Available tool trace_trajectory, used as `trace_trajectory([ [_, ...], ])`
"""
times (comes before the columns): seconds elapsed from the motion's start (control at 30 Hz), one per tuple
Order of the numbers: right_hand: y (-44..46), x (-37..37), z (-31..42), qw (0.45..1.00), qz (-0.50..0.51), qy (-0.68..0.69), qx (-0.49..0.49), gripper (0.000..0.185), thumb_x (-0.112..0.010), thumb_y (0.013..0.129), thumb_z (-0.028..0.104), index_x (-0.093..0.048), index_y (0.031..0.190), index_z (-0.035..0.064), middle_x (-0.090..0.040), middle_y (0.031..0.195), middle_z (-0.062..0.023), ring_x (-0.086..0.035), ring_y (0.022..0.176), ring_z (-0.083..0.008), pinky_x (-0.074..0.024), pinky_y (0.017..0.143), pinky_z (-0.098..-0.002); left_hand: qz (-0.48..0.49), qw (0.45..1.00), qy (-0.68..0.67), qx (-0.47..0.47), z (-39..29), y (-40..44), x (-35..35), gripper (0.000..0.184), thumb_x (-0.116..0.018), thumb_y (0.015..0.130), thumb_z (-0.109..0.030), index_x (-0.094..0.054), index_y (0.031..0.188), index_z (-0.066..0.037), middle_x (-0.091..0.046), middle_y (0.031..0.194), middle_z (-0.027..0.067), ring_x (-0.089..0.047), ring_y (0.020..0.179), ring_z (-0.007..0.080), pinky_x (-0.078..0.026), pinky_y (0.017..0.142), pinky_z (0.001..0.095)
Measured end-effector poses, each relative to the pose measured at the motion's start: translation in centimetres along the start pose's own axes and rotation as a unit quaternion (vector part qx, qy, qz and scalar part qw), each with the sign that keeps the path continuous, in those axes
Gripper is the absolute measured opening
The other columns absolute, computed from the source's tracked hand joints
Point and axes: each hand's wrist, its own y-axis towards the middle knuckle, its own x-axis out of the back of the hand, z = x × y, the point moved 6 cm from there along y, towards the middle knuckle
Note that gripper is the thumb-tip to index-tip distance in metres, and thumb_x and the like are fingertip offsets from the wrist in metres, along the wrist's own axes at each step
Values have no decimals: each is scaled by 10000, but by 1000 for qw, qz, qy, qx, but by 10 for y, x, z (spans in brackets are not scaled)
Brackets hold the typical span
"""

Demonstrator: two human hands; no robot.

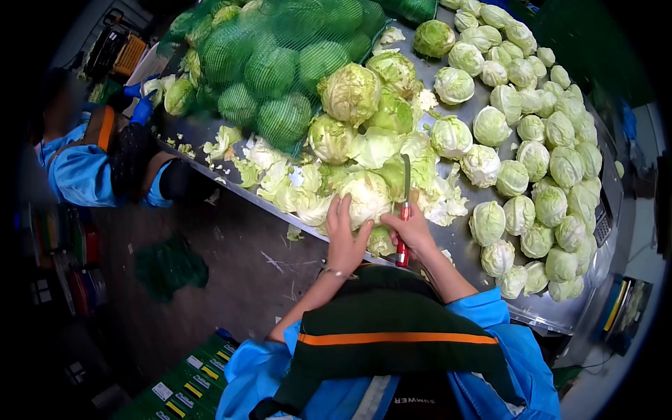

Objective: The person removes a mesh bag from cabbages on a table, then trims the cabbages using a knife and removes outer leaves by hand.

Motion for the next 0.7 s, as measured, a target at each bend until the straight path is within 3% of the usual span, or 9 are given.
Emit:
trace_trajectory([
  [0.1,2,4,-15,1000,-1,-9,4,536,-592,750,-35,-355,1228,13,-546,727,-65,-513,455,-130,-398,366,-261,31,997,29,-65,7,25,-4,554,-591,874,-207,-382,1357,-35,-329,1391,224,-327,1273,401,-285,1051,457],
  [0.17,1,16,-23,998,-32,-43,39,542,-558,751,-53,-350,1246,14,-550,743,-70,-520,463,-132,-397,363,-261,45,998,-31,-17,23,47,1,535,-570,888,-192,-381,1364,-37,-310,1416,216,-293,1306,408,-308,1044,458],
  [0.2,-8,14,-16,997,-18,-65,28,582,-584,780,-31,-325,1299,11,-555,786,-69,-536,534,-120,-419,440,-230,69,995,-72,7,28,57,6,661,-633,846,-277,-335,1387,-41,-259,1442,235,-266,1325,421,-318,1041,468],
  [0.3,-19,26,-4,956,-59,-169,231,604,-633,826,101,-333,1345,23,-576,887,-71,-542,665,-126,-456,584,-254,76,996,-21,47,11,52,3,866,-729,745,-383,-280,1409,-53,-233,1433,264,-251,1320,439,-305,1048,471],
  [0.33,-27,26,10,955,-58,-186,223,550,-633,854,148,-399,1343,57,-571,957,-80,-531,719,-141,-443,660,-251,47,998,15,41,5,46,-4,1034,-824,605,-401,-265,1408,-66,-244,1402,278,-273,1293,442,-308,1043,474],
  [0.43,-43,4,73,817,-37,-404,410,439,-571,892,163,-479,1320,138,-542,920,-83,-535,678,-184,-450,654,-273,-23,1000,-11,6,10,52,-11,1042,-858,551,-342,-298,1386,-68,-279,1364,268,-310,1254,425,-318,1035,466],
  [0.63,-17,-22,95,710,51,-615,338,393,-491,922,240,-496,1312,293,-498,832,-110,-562,697,-266,-476,658,-339,11,1000,15,-18,5,54,0,1044,-865,529,-299,-308,1359,3,-401,1309,207,-367,1226,367,-330,1019,436],
  [0.67,-9,-26,92,695,58,-654,293,416,-480,924,275,-455,1339,307,-521,876,-137,-579,728,-303,-482,678,-391,14,999,26,-31,6,52,-3,1044,-864,528,-295,-308,1360,3,-398,1314,207,-365,1226,370,-326,1020,435],
  [0.7,1,-23,94,713,32,-649,264,423,-461,934,292,-428,1355,313,-528,905,-139,-581,748,-316,-479,688,-395,18,998,36,-45,7,51,-5,1044,-862,527,-290,-307,1361,2,-395,1319,207,-364,1227,374,-322,1022,435],
])
